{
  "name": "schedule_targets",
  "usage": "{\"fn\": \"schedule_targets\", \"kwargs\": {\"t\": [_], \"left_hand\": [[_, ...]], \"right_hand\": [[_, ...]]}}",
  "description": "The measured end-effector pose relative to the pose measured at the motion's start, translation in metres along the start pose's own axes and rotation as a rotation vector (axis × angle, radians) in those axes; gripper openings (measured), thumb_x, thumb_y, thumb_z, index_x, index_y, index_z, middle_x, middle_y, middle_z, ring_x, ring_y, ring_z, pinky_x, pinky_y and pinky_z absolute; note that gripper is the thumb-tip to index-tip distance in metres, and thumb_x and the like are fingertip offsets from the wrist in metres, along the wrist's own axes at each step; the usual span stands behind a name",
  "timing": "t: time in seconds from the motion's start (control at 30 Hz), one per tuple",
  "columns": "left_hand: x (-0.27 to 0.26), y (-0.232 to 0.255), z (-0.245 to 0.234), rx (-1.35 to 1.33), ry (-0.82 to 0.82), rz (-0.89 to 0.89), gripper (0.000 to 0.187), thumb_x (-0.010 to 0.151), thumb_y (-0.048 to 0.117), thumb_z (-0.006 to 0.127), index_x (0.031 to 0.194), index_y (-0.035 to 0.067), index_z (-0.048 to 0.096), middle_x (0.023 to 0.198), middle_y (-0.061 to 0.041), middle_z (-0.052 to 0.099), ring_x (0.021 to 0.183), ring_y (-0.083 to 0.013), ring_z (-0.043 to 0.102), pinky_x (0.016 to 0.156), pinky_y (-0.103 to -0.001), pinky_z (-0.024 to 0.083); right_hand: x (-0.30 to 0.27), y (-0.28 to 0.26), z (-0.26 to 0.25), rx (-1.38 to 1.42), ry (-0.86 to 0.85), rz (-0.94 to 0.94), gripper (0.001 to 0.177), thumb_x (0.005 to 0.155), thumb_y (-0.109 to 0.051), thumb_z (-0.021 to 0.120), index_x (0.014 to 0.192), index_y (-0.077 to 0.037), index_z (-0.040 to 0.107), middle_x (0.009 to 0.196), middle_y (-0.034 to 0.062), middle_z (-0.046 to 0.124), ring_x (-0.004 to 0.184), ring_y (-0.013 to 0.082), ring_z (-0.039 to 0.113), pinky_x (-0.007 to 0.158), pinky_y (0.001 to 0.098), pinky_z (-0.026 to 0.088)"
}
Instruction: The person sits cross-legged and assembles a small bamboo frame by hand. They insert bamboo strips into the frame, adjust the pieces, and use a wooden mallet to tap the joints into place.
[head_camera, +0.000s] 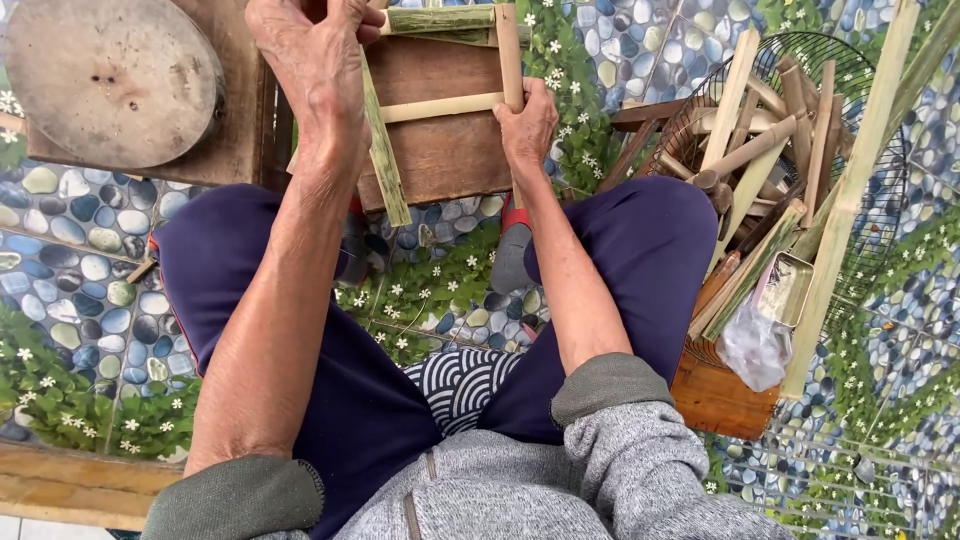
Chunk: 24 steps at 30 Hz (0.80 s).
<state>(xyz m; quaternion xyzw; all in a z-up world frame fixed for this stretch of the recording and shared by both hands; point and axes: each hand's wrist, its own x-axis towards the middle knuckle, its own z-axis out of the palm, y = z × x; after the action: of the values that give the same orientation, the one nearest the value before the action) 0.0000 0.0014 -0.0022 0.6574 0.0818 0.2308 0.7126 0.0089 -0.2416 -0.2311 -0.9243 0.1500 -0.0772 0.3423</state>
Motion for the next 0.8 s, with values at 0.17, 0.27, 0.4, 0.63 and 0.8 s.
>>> {"fn": "schedule_targets", "kwargs": {"t": [0.17, 0.27, 0.4, 0.63, 0.8], "left_hand": [[0.0, 0.001, 0.004, -0.067, 0.014, -0.069, 0.02, 0.077, -0.006, 0.063, 0.069, 0.01, 0.054, 0.066, -0.001, 0.061, 0.06, -0.013, 0.065, 0.057, -0.028, 0.056], [0.0, -0.005, 0.005, -0.112, 0.004, -0.03, 0.022, 0.08, -0.007, 0.064, 0.076, 0.011, 0.051, 0.068, -0.001, 0.056, 0.058, -0.0139, 0.063, 0.054, -0.031, 0.056], [0.005, -0.023, -0.003, -0.042, 0.025, -0.057, 0.016, 0.085, -0.001, 0.075, 0.084, 0.01, 0.064, 0.078, -0.002, 0.069, 0.063, -0.0144, 0.069, 0.054, -0.031, 0.06], [0.009, -0.035, -0.021, -0.085, -0.187, -0.029, 0.013, 0.109, 0.001, 0.072, 0.121, 0.005, 0.066, 0.105, -0.01, 0.073, 0.076, -0.018, 0.065, 0.066, -0.031, 0.056], [0.022, -0.065, -0.03, -0.032, -0.126, -0.412, 0.017, 0.101, 0.029, 0.077, 0.089, 0.018, 0.069, 0.09, 0.007, 0.066, 0.086, -0.0016, 0.067, 0.084, -0.016, 0.06]], "right_hand": [[-0.002, -0.004, -0.002, 0.003, -0.009, 0.0, 0.038, 0.074, -0.019, 0.081, 0.108, -0.014, 0.065, 0.102, 0.0099, 0.067, 0.092, 0.0298, 0.065, 0.077, 0.0438, 0.052], [0.0, 0.001, -0.003, -0.003, -0.01, 0.009, 0.038, 0.074, -0.017, 0.083, 0.108, -0.015, 0.065, 0.102, 0.0092, 0.065, 0.092, 0.0284, 0.065, 0.076, 0.0428, 0.052], [-0.003, -0.008, 0.0, 0.073, 0.016, 0.05, 0.035, 0.078, -0.012, 0.084, 0.104, -0.013, 0.063, 0.102, 0.0051, 0.068, 0.086, 0.0173, 0.07, 0.06, 0.0268, 0.062], [-0.005, -0.02, -0.05, -0.075, 0.014, -0.072, 0.076, 0.077, -0.035, 0.083, 0.142, -0.016, 0.049, 0.129, 0.0148, 0.051, 0.121, 0.0361, 0.054, 0.092, 0.0481, 0.052], [-0.023, -0.101, -0.23, 0.277, 0.197, -0.207, 0.012, 0.09, -0.026, 0.067, 0.098, -0.018, 0.071, 0.094, -0.0025, 0.076, 0.084, 0.0136, 0.074, 0.076, 0.0299, 0.059]]}}
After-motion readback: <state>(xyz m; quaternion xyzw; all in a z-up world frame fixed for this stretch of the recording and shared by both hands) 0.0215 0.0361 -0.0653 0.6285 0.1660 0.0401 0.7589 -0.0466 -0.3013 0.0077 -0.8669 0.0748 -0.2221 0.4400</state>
